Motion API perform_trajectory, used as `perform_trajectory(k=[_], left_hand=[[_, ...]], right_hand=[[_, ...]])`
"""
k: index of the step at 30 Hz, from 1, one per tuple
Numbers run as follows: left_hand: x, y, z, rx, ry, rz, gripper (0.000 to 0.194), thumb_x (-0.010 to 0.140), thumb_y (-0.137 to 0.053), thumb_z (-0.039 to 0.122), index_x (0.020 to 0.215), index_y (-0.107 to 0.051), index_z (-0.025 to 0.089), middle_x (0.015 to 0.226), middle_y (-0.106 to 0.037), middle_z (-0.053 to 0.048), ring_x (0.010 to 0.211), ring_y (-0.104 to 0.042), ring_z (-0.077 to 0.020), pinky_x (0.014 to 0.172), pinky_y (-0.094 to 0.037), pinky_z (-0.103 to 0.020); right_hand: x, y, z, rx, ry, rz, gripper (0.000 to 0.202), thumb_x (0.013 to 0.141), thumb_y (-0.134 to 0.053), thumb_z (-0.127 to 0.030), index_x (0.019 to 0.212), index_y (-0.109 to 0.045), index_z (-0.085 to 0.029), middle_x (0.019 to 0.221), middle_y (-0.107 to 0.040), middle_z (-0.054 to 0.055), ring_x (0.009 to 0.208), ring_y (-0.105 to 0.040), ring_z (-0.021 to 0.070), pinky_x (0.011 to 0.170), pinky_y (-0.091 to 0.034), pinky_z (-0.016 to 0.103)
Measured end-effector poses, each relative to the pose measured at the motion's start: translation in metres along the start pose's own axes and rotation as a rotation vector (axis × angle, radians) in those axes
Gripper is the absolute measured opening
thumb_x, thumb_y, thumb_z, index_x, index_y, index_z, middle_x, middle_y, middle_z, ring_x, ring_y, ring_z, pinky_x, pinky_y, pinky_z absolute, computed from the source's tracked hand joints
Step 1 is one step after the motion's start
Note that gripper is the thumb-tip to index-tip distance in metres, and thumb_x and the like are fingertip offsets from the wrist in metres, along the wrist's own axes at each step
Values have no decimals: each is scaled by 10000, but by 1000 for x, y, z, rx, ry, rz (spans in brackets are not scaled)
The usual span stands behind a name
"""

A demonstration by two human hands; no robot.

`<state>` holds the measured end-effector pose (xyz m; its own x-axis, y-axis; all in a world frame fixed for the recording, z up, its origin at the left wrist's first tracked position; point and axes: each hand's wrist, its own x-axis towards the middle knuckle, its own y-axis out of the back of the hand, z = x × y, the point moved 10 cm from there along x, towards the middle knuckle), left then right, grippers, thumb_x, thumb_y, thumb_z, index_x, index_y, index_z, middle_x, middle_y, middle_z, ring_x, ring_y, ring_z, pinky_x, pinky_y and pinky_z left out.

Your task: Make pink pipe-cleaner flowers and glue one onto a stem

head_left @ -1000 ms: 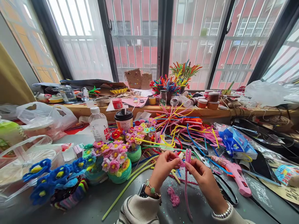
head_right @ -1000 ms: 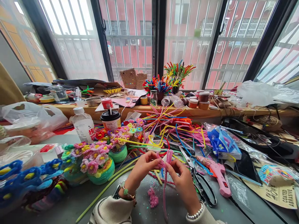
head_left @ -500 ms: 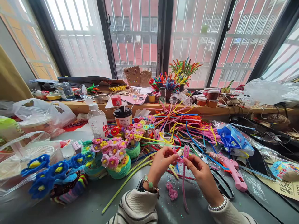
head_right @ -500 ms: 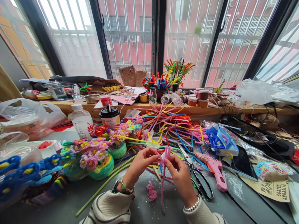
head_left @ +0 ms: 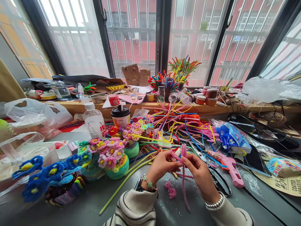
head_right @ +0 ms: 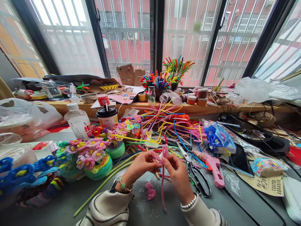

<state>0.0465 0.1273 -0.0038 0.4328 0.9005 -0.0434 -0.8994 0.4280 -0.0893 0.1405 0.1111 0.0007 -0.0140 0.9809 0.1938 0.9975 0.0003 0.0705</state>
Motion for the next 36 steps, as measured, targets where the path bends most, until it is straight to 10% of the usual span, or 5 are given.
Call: perform_trajectory(k=[36], left_hand=[[-1,3,2,46,25,31,298,552,-651,351,730,-564,128,577,-558,12,520,-514,-89,507,-400,-211]], right_hand=[[0,-4,-7,-19,-32,-37,234,710,-513,-392,661,-560,-168,640,-574,6,643,-523,151,605,-392,239]])
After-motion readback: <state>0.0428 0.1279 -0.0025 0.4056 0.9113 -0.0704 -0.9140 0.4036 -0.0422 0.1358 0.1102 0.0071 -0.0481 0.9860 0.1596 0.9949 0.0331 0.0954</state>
